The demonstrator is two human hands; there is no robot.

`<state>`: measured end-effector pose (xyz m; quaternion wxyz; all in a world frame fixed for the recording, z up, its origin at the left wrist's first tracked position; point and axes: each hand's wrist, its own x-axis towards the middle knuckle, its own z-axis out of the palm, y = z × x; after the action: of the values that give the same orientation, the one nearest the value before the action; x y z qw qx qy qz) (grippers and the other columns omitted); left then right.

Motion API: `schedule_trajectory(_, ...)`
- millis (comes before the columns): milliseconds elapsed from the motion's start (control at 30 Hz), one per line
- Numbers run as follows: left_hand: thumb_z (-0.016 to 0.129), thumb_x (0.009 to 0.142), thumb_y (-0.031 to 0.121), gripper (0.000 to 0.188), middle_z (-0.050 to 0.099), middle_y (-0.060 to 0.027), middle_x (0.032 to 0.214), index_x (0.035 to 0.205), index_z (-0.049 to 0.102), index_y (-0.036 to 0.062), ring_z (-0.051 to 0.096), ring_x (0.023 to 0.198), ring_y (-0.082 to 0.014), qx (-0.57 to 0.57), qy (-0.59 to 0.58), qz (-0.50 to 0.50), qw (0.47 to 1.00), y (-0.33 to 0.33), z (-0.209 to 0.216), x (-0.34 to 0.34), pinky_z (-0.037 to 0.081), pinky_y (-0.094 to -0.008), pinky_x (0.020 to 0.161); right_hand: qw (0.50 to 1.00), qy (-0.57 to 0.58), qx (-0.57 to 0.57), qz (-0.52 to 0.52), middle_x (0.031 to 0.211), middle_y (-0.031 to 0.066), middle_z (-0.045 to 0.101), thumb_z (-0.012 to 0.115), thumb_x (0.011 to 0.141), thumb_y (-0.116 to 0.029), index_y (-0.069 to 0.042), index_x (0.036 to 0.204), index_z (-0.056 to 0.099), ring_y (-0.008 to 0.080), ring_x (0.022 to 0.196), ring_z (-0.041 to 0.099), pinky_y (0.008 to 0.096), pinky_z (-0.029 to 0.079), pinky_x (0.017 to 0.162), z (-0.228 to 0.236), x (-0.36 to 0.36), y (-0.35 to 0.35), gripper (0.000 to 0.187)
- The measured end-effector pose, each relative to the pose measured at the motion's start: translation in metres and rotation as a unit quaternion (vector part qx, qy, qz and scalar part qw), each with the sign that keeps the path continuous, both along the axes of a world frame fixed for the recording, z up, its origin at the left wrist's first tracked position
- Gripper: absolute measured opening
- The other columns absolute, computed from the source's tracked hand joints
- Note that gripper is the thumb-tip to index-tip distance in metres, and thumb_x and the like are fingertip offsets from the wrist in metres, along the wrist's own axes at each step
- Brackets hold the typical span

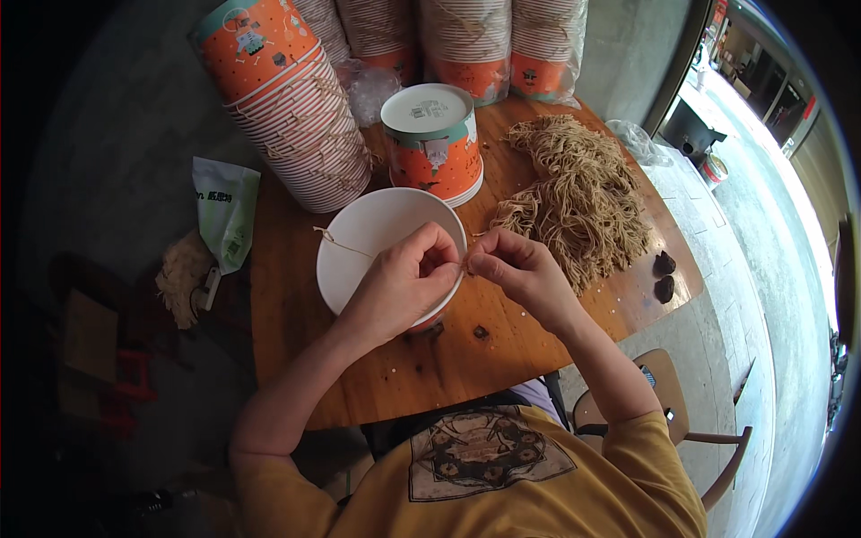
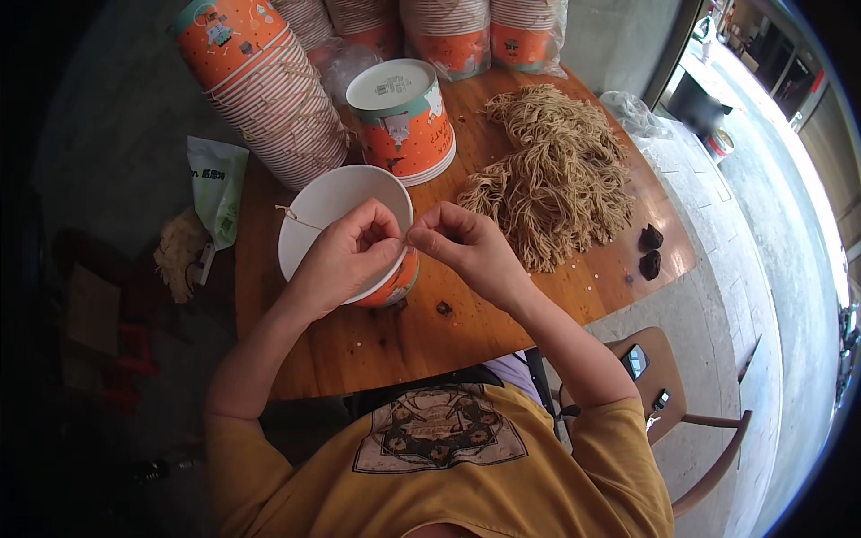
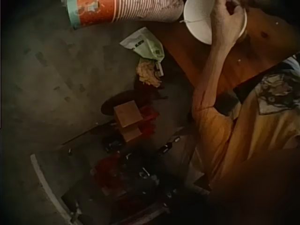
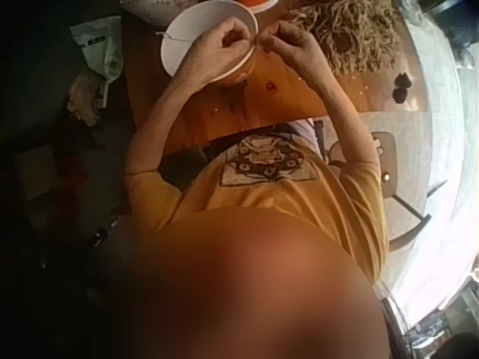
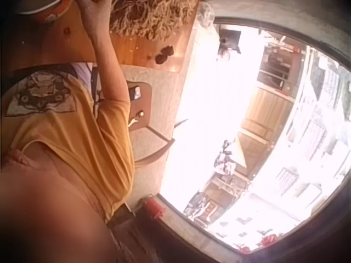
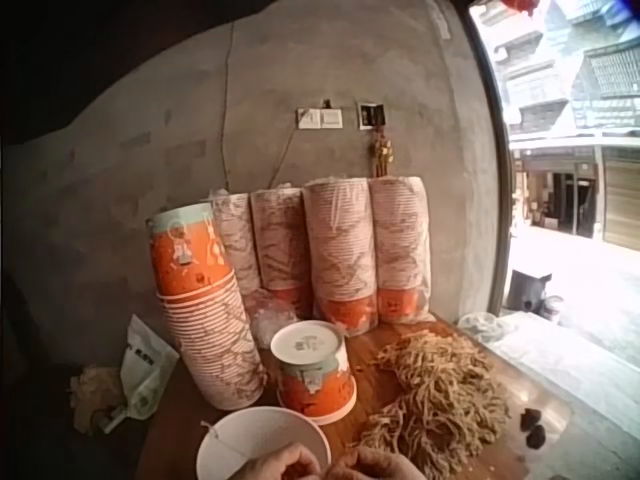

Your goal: Attaching string handles to paper buckets by threading them through holes and tying knots.

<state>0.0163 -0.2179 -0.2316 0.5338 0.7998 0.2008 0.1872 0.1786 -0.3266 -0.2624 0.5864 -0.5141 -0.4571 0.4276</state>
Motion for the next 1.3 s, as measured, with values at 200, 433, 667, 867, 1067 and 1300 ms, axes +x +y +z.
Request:
schedule_trajectory(200,0.058,0.088,0.006,0.008,0.054,-0.0005,0.079,0.088,0.051,0.002,0.052,0.072,-0.007,-0.04,-0.004,0.003,0.999,0.001,0.002,-0.002,0.046,-0.0253,0.068,0.989,-0.113,0.07,-0.066,0.065,-0.004,0.049,0.064,0.089,-0.015,-0.005,0.096,0.061,0.002,0.061,0.044,0.0216,0.039,0.057,-0.011,0.0,0.003,0.013)
schedule_trajectory(433,0.057,0.089,0.005,0.007,0.055,-0.0022,0.078,0.088,0.05,0.0017,0.052,0.072,-0.0081,0.013,-0.039,-0.001,0.999,-0.003,-0.001,-0.002,0.046,-0.0262,0.068,0.967,-0.24,0.034,-0.072,0.052,-0.0015,0.035,0.067,0.085,-0.015,-0.006,0.09,0.062,0.006,0.048,0.032,0.0261,0.031,0.045,0.008,-0.008,-0.005,0.012)
schedule_trajectory(667,0.055,0.084,-0.003,0.01,0.054,-0.0088,0.084,0.091,0.049,0.0012,0.057,0.078,-0.022,0.217,-0.055,0.021,0.974,-0.005,0.007,-0.005,0.047,-0.0329,0.071,0.975,-0.206,0.03,-0.082,0.052,-0.001,0.036,0.066,0.085,-0.015,-0.007,0.09,0.061,0.0068,0.048,0.033,0.0263,0.032,0.046,0.004,-0.011,-0.003,0.011)
schedule_trajectory(867,0.058,0.083,-0.003,0.02,0.056,-0.01,0.084,0.101,0.052,0.0018,0.059,0.075,-0.0248,0.17,-0.019,0.052,0.984,-0.025,0.011,-0.008,0.049,-0.0359,0.067,0.973,-0.211,0.024,-0.094,0.052,-0.0008,0.038,0.066,0.086,-0.015,-0.006,0.09,0.061,0.0065,0.049,0.034,0.0257,0.032,0.046,0.003,-0.011,-0.003,0.011)
schedule_trajectory(1067,0.06,0.085,0.0,0.017,0.056,-0.0108,0.083,0.1,0.052,0.001,0.059,0.072,-0.0242,0.234,-0.048,0.074,0.968,-0.028,0.001,-0.004,0.049,-0.0361,0.066,0.972,-0.208,0.038,-0.101,0.053,-0.0008,0.038,0.067,0.085,-0.014,-0.006,0.09,0.062,0.006,0.049,0.034,0.0254,0.032,0.045,0.001,-0.013,-0.005,0.01)
schedule_trajectory(1300,0.059,0.086,0.0,0.012,0.057,-0.0115,0.082,0.096,0.051,0.0003,0.06,0.071,-0.0245,0.121,-0.02,0.071,0.99,-0.029,0.006,-0.002,0.048,-0.0358,0.064,0.98,-0.165,0.06,-0.096,0.053,-0.0023,0.038,0.067,0.085,-0.013,-0.005,0.089,0.064,0.0043,0.051,0.033,0.0243,0.03,0.046,-0.008,-0.013,-0.008,0.01)
